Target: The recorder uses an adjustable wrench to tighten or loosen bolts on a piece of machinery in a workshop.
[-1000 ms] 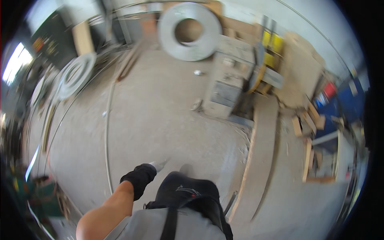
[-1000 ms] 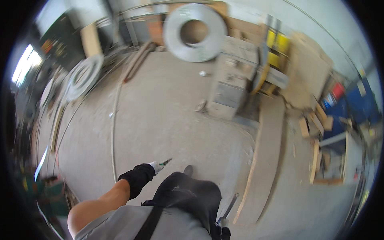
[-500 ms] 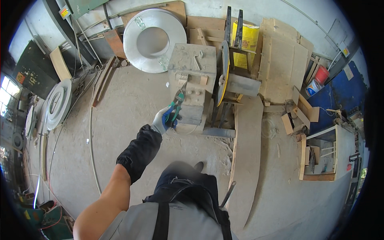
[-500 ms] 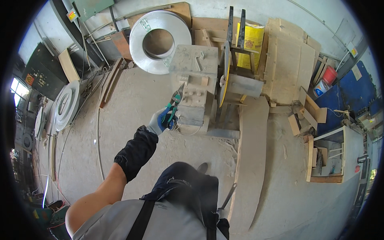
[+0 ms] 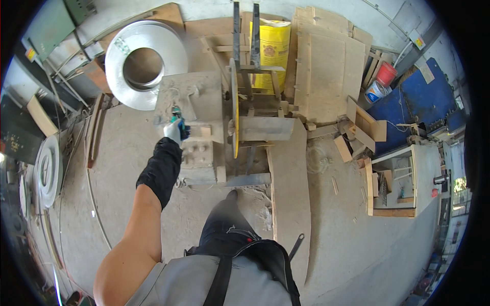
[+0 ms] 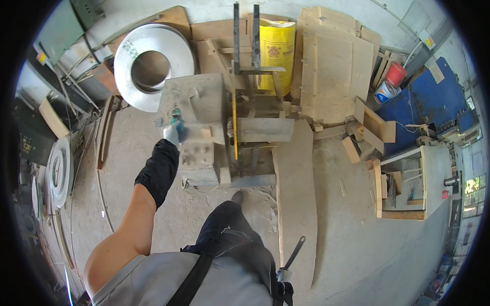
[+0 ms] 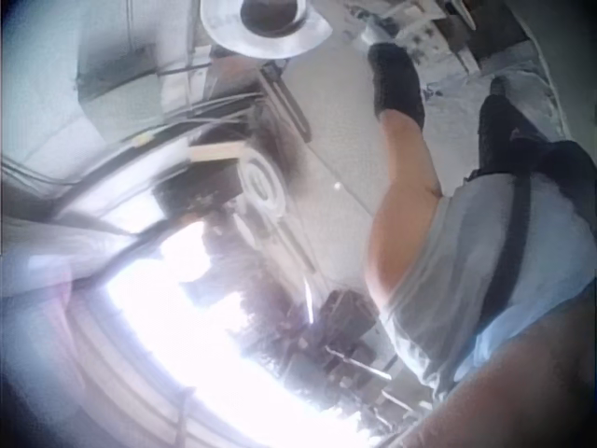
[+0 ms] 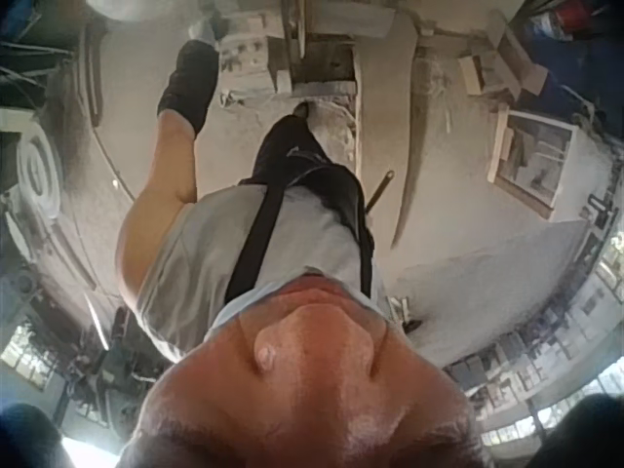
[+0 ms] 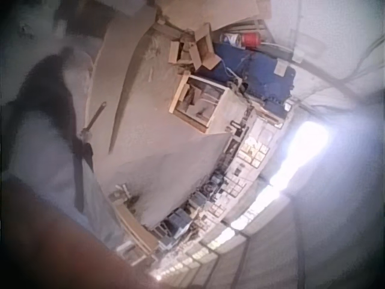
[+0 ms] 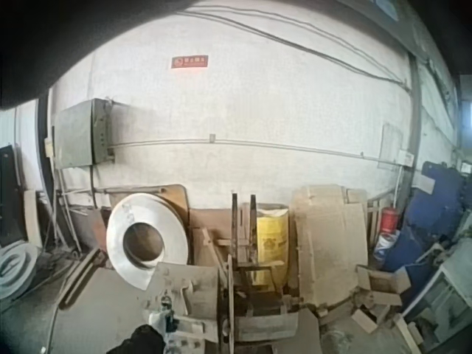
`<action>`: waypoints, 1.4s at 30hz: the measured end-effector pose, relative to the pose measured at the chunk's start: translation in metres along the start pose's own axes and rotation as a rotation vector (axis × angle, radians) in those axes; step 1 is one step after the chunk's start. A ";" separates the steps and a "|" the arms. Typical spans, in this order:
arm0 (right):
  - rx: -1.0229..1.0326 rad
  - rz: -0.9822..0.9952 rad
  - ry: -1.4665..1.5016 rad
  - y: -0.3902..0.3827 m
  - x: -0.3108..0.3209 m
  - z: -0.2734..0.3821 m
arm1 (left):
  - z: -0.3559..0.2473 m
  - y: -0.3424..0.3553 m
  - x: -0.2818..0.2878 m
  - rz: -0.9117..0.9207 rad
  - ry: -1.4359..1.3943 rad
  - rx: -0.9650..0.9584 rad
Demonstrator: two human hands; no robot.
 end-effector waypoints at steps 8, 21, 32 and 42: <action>-0.024 -0.035 0.108 -0.095 -0.023 0.164 | -0.055 0.125 0.057 -0.066 1.233 -0.137; 0.490 -0.112 -0.445 0.097 0.086 0.431 | -0.081 -0.064 -0.213 -0.315 1.775 -0.233; 1.065 0.575 -1.968 0.062 -0.055 0.755 | 0.155 -0.283 -0.544 0.744 1.714 -0.261; 1.872 1.076 -2.093 -0.125 -0.184 0.744 | 0.164 -0.372 -0.446 0.231 1.266 0.341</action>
Point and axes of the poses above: each hand's wrist, its own y-axis towards the middle knuckle, its own x-axis out of the back of the hand, z = x × y, the point moved 6 cm from there along y, towards the middle knuckle, and after that the axes turned 9 degrees about z, right-handed, at the moved point
